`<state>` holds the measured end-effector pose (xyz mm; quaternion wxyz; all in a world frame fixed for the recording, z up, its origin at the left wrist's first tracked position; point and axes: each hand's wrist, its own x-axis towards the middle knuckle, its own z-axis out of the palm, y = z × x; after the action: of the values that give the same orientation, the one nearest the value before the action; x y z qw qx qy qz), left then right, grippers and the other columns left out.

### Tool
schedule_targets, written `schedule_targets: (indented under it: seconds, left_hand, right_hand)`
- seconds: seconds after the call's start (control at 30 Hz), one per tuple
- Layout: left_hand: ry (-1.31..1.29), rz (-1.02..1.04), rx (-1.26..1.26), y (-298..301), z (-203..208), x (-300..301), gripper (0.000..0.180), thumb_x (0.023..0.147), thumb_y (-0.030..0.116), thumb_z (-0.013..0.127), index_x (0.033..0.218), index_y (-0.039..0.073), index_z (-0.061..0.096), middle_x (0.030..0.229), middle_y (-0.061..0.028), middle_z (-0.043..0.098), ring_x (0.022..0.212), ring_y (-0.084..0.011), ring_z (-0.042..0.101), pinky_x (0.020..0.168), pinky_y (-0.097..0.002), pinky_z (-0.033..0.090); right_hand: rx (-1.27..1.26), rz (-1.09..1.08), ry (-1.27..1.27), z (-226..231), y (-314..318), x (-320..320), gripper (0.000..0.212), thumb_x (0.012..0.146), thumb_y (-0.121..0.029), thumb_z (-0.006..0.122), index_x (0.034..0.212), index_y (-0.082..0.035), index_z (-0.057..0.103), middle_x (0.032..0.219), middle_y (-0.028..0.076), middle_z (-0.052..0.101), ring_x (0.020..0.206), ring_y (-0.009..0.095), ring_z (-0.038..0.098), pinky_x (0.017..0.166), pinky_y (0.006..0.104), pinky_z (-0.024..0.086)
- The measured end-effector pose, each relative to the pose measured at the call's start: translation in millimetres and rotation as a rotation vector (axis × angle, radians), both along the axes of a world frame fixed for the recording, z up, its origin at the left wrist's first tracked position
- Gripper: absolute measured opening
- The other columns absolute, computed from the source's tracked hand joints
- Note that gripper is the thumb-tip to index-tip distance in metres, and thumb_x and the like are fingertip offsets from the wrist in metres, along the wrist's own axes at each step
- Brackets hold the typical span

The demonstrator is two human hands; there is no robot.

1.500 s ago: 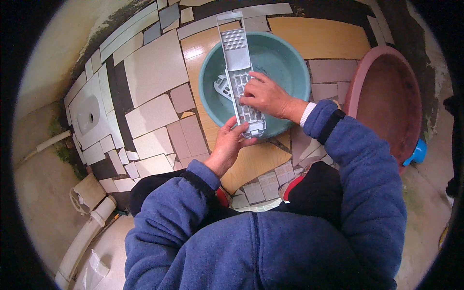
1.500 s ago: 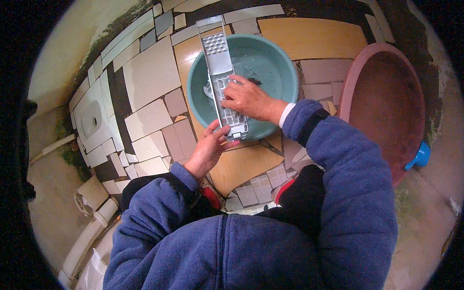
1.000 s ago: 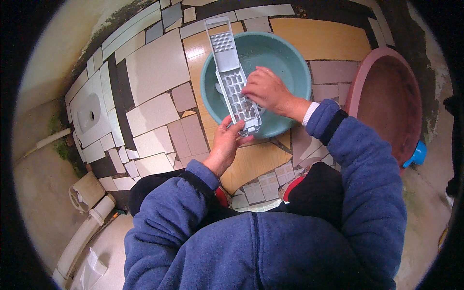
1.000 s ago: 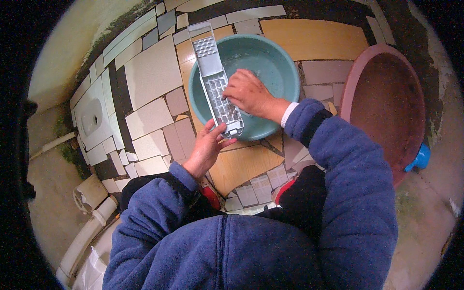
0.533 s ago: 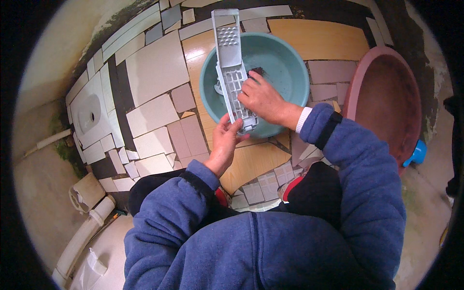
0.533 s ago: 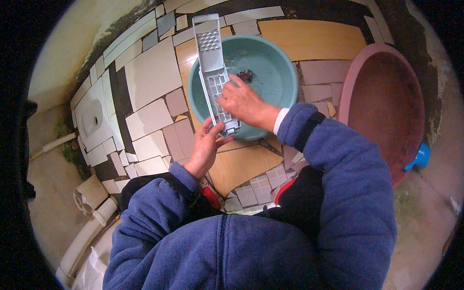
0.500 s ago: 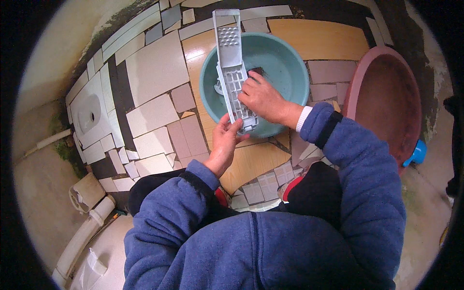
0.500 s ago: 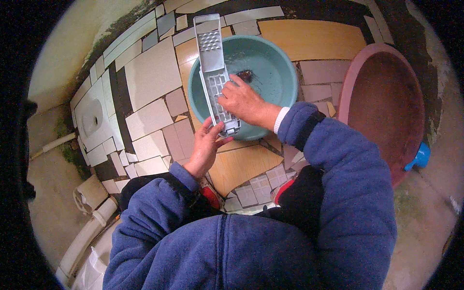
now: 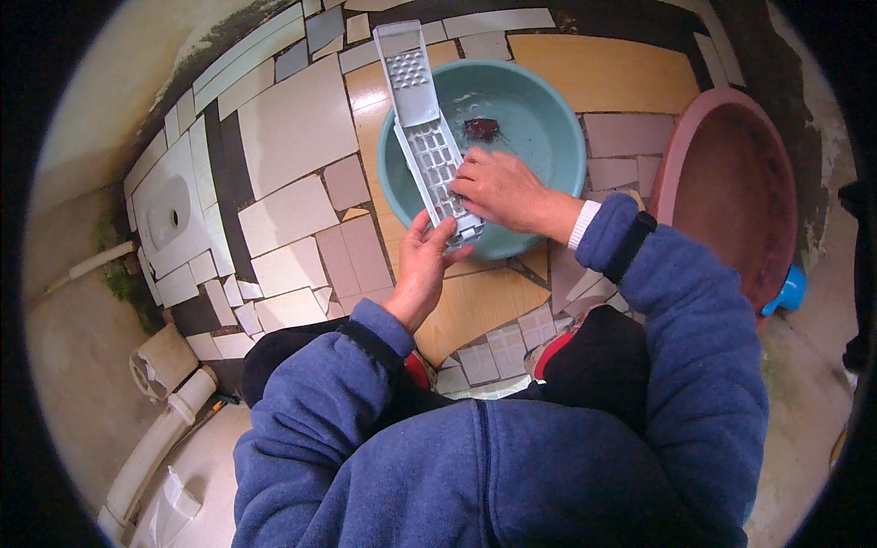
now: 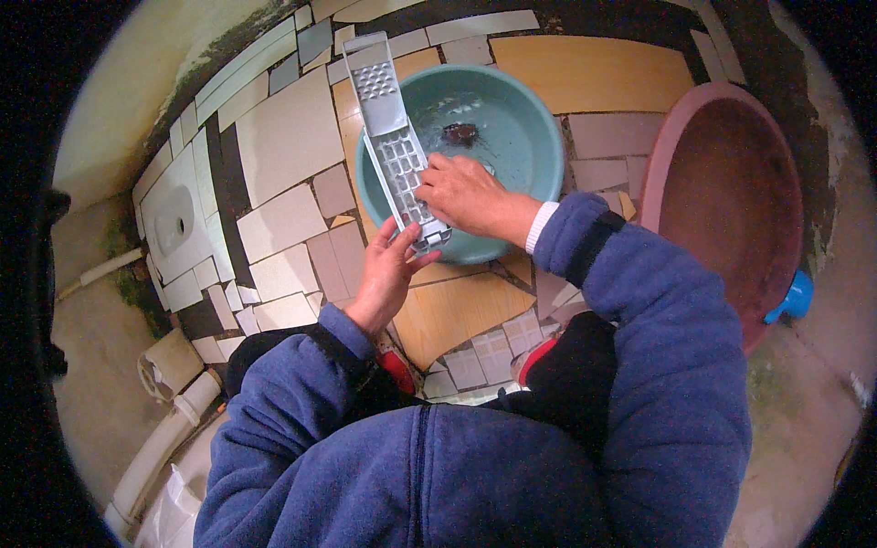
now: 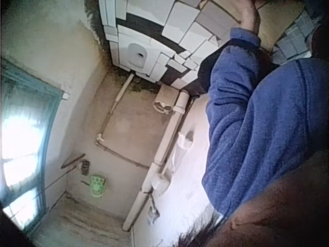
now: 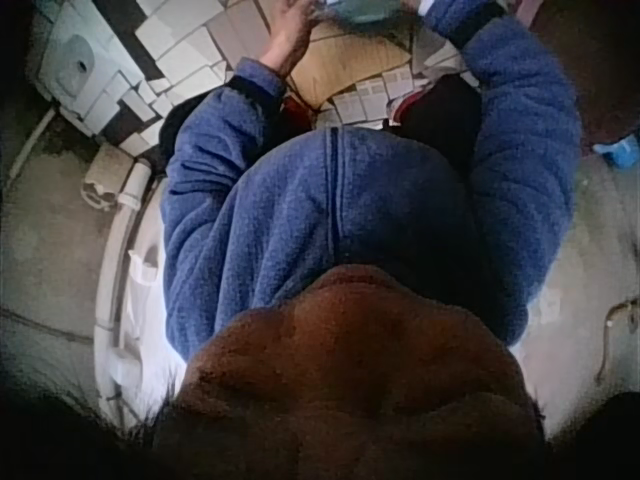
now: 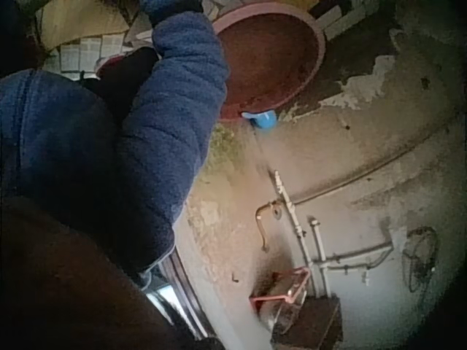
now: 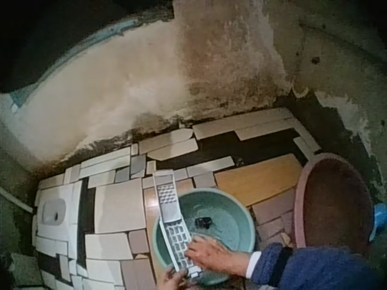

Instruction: The person scrubs a white remote control with a small red scrubber in a light blue basin of water, then rinses it in a larger reddish basin. They repeat this process for a second remote control, scrubbing and rinsing each one before placing them on the floor.

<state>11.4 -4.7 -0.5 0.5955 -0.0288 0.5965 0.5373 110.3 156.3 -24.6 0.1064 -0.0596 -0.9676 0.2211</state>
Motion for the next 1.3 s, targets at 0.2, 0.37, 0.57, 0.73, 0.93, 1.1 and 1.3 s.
schedule_targets:
  seconds: [0.2, 0.37, 0.57, 0.73, 0.93, 1.1, 1.3]
  left_hand:
    - [0.033, -0.003, -0.010, -0.2, 0.2, -0.7, 0.034, 0.095, 0.016, 0.057, 0.127, 0.009, 0.048, 0.114, -0.0034, 0.058, 0.098, -0.0154, 0.060, 0.078, -0.0326, 0.057]
    - [0.077, -0.017, -0.010, -1.0, -1.4, -0.2, 0.033, 0.094, 0.016, 0.058, 0.125, 0.009, 0.051, 0.110, -0.0029, 0.059, 0.096, -0.0137, 0.060, 0.078, -0.0320, 0.057]
    - [0.093, -0.029, 0.009, -1.5, -3.7, -1.1, 0.032, 0.094, 0.015, 0.058, 0.124, 0.009, 0.052, 0.106, -0.0025, 0.061, 0.093, -0.0128, 0.060, 0.077, -0.0315, 0.058]
    - [0.047, -0.025, 0.013, -1.2, -0.4, 0.9, 0.032, 0.095, 0.015, 0.056, 0.125, 0.009, 0.050, 0.110, -0.0029, 0.060, 0.096, -0.0140, 0.061, 0.079, -0.0319, 0.057]
    - [-0.021, 0.014, 0.000, 1.7, 2.5, -1.0, 0.030, 0.096, 0.013, 0.053, 0.126, 0.009, 0.049, 0.119, -0.0048, 0.058, 0.104, -0.0185, 0.060, 0.081, -0.0345, 0.057]
    - [-0.086, 0.064, 0.021, -0.2, -1.4, -1.3, 0.031, 0.096, 0.010, 0.052, 0.126, 0.009, 0.048, 0.120, -0.0061, 0.057, 0.106, -0.0212, 0.060, 0.083, -0.0376, 0.057]
    - [-0.112, 0.078, 0.039, -0.7, -2.0, -1.1, 0.033, 0.095, 0.009, 0.053, 0.127, 0.009, 0.047, 0.123, -0.0075, 0.056, 0.109, -0.0223, 0.058, 0.086, -0.0397, 0.055]
  right_hand:
    - [-0.049, 0.047, -0.033, 0.5, -3.7, 1.3, 0.011, 0.074, -0.011, 0.062, 0.084, -0.006, 0.062, 0.086, 0.008, 0.060, 0.091, 0.025, 0.057, 0.069, 0.0372, 0.053]
    - [-0.002, 0.015, -0.060, 3.2, -8.7, -0.1, 0.013, 0.075, -0.011, 0.061, 0.087, -0.006, 0.060, 0.087, 0.007, 0.058, 0.088, 0.024, 0.059, 0.062, 0.0368, 0.054]
    - [-0.042, 0.007, -0.083, -2.2, -8.3, 1.2, 0.016, 0.075, -0.011, 0.062, 0.090, -0.007, 0.060, 0.087, 0.009, 0.059, 0.085, 0.027, 0.062, 0.064, 0.0386, 0.054]
    - [-0.241, -0.160, 0.079, -4.0, -3.7, 1.4, 0.016, 0.074, -0.013, 0.064, 0.089, -0.009, 0.059, 0.085, 0.009, 0.061, 0.081, 0.028, 0.064, 0.064, 0.0393, 0.052]
    - [-0.327, -0.447, 0.075, -22.4, 42.0, 14.9, 0.015, 0.077, -0.014, 0.062, 0.090, -0.008, 0.059, 0.085, 0.009, 0.061, 0.078, 0.030, 0.062, 0.067, 0.0408, 0.050]
    - [-0.091, -0.299, -0.512, -48.9, 58.9, 43.1, 0.022, 0.076, -0.015, 0.063, 0.093, -0.002, 0.062, 0.088, 0.020, 0.065, 0.088, 0.038, 0.063, 0.073, 0.0495, 0.049]
    - [-0.145, -0.372, -0.230, -13.8, 61.3, 28.1, 0.019, 0.083, -0.022, 0.065, 0.093, -0.006, 0.066, 0.088, 0.015, 0.066, 0.081, 0.035, 0.065, 0.071, 0.0441, 0.051]
